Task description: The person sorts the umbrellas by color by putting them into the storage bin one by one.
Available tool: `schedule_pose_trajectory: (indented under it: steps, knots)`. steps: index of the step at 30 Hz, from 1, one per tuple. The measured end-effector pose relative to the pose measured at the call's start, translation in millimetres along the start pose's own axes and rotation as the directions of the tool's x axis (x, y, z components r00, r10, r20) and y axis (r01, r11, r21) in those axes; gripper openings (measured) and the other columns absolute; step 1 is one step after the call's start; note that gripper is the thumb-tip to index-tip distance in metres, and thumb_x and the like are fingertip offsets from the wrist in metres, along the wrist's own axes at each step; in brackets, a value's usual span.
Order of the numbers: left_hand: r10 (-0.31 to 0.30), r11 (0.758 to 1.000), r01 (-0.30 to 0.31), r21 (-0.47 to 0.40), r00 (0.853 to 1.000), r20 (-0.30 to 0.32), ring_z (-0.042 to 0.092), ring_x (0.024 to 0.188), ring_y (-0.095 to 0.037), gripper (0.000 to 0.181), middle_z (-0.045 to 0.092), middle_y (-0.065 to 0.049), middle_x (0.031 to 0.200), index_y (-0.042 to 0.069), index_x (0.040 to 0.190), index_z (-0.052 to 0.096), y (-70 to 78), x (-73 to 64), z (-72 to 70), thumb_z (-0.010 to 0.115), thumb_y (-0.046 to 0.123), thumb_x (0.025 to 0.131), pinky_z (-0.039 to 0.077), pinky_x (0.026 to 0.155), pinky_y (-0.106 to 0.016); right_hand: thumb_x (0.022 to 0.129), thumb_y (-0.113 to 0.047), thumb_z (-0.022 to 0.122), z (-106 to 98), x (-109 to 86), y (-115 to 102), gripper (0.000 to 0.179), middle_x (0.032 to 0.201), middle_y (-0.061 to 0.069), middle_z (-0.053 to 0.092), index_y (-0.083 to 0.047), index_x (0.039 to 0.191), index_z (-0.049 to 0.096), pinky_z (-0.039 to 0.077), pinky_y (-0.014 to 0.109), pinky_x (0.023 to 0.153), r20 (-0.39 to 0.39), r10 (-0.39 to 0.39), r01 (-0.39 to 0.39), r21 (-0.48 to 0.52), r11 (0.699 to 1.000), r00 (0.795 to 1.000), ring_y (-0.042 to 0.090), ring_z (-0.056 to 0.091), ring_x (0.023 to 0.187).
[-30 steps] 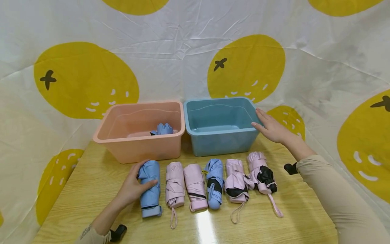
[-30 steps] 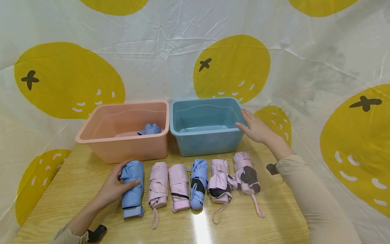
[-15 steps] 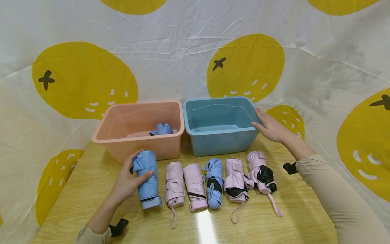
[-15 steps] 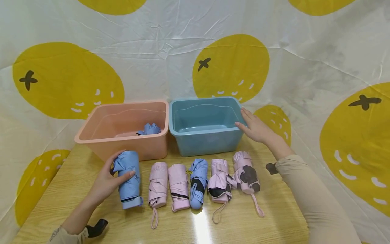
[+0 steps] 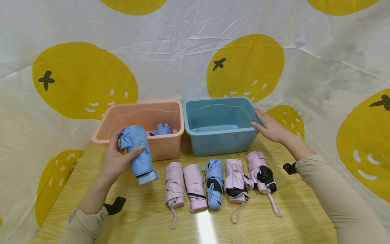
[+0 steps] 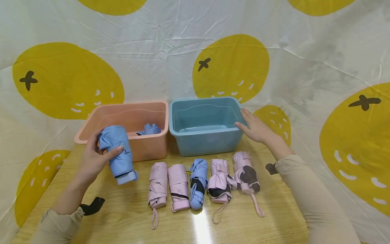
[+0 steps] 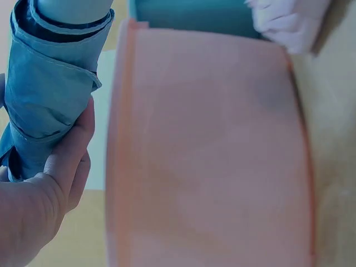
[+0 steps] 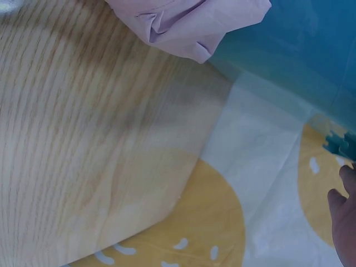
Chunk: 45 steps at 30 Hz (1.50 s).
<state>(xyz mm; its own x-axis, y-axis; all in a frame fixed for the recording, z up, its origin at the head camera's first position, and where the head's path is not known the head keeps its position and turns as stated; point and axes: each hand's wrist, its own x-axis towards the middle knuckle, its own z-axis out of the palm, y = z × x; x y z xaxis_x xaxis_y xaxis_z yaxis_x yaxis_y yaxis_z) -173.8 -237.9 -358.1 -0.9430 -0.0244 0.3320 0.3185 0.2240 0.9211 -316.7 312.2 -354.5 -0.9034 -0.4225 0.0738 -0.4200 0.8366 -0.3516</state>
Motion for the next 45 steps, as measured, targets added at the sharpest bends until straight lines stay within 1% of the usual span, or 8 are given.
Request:
schedule_pose_trajectory:
  steps: [7, 13, 17, 22, 30, 34, 42, 45]
  knots:
    - [0.03, 0.999, -0.032, -0.044, 0.999, -0.041, 0.048, 0.114, -0.022, 0.082, 0.036, -0.006, 0.15, 0.015, 0.161, 0.031, 21.0, 38.0, -9.5, 0.075, 0.001, 0.093, 0.053, 0.082, -0.015, 0.112, -0.048, 0.039, 0, -0.2, 2, 0.08, 0.173, 0.022, -0.001, 0.001, 0.166, 0.004, 0.006, 0.066, 0.123, 0.003, -0.002, 0.002, 0.004, 1.0, 1.0, 0.046, 0.002, 0.158]
    - [-0.01, 0.997, 0.014, 0.078, 0.998, -0.058, 0.049, 0.116, -0.026, 0.088, 0.031, -0.013, 0.159, 0.021, 0.165, 0.023, 35.3, 73.5, -17.0, 0.077, 0.014, 0.095, 0.054, 0.078, -0.015, 0.112, -0.047, 0.039, 1, 0.2, 2, 0.079, 0.174, 0.02, -0.001, 0.0, 0.166, 0.005, 0.007, 0.065, 0.124, -0.003, 0.007, -0.007, 0.001, 1.0, 1.0, 0.044, 0.002, 0.158]
    - [-0.022, 0.98, 0.03, 0.197, 0.999, -0.045, 0.047, 0.124, -0.033, 0.091, 0.028, -0.016, 0.161, 0.019, 0.166, 0.019, 36.9, 100.3, -20.8, 0.076, 0.026, 0.096, 0.057, 0.093, -0.032, 0.112, -0.047, 0.039, 2, 0.0, 3, 0.079, 0.174, 0.02, -0.001, 0.0, 0.166, 0.005, 0.007, 0.065, 0.124, -0.001, 0.009, -0.009, 0.001, 1.0, 1.0, 0.044, 0.002, 0.158]
    - [-0.049, 0.949, 0.059, 0.31, 0.998, -0.039, 0.036, 0.136, -0.038, 0.093, 0.022, -0.018, 0.164, 0.012, 0.165, 0.017, 27.9, 130.7, -21.1, 0.076, 0.034, 0.096, 0.042, 0.113, -0.056, 0.112, -0.047, 0.039, 4, -0.8, 5, 0.079, 0.174, 0.019, -0.002, 0.0, 0.166, 0.004, 0.007, 0.065, 0.124, 0.001, 0.014, -0.014, -0.001, 1.0, 1.0, 0.044, 0.002, 0.158]
    - [-0.152, 0.929, 0.143, 0.34, 0.988, -0.002, 0.032, 0.139, -0.044, 0.096, 0.017, -0.024, 0.164, 0.01, 0.166, 0.012, 4.4, 164.1, -21.7, 0.075, 0.032, 0.096, 0.04, 0.112, -0.059, 0.112, -0.047, 0.04, 2, 0.6, 5, 0.079, 0.174, 0.016, -0.004, -0.001, 0.166, 0.004, 0.007, 0.064, 0.124, -0.001, 0.001, -0.001, 0.001, 1.0, 1.0, 0.043, 0.002, 0.159]
    - [-0.216, 0.904, 0.178, 0.39, 0.975, 0.056, 0.03, 0.139, -0.049, 0.096, 0.011, -0.027, 0.165, 0.008, 0.166, 0.009, -8.4, 172.5, -24.7, 0.074, 0.029, 0.098, 0.041, 0.111, -0.062, 0.112, -0.048, 0.038, 2, 0.7, 4, 0.079, 0.174, 0.014, -0.004, -0.002, 0.166, 0.004, 0.006, 0.063, 0.125, 0.002, 0.004, -0.004, 0.0, 1.0, 1.0, 0.042, 0.001, 0.159]
    - [-0.273, 0.885, 0.185, 0.427, 0.95, 0.154, 0.031, 0.135, -0.053, 0.09, 0.013, -0.032, 0.16, 0.0, 0.162, 0.016, -35.0, 176.5, -25.3, 0.075, 0.013, 0.095, 0.039, 0.109, -0.066, 0.112, -0.05, 0.038, 2, 1.4, 1, 0.08, 0.174, 0.02, -0.001, 0.0, 0.166, 0.005, 0.006, 0.063, 0.125, -0.003, -0.008, 0.008, -0.001, 1.0, 1.0, 0.043, 0.003, 0.159]
    - [-0.325, 0.878, 0.224, 0.423, 0.927, 0.185, 0.035, 0.132, -0.053, 0.089, 0.018, -0.034, 0.157, -0.001, 0.161, 0.015, -42.9, 174.1, -22.8, 0.074, 0.009, 0.095, 0.041, 0.108, -0.066, 0.112, -0.05, 0.038, 1, 0.4, 1, 0.081, 0.173, 0.022, 0.001, 0.001, 0.166, 0.006, 0.007, 0.064, 0.124, -0.004, -0.011, 0.011, -0.004, 1.0, 1.0, 0.044, 0.004, 0.158]
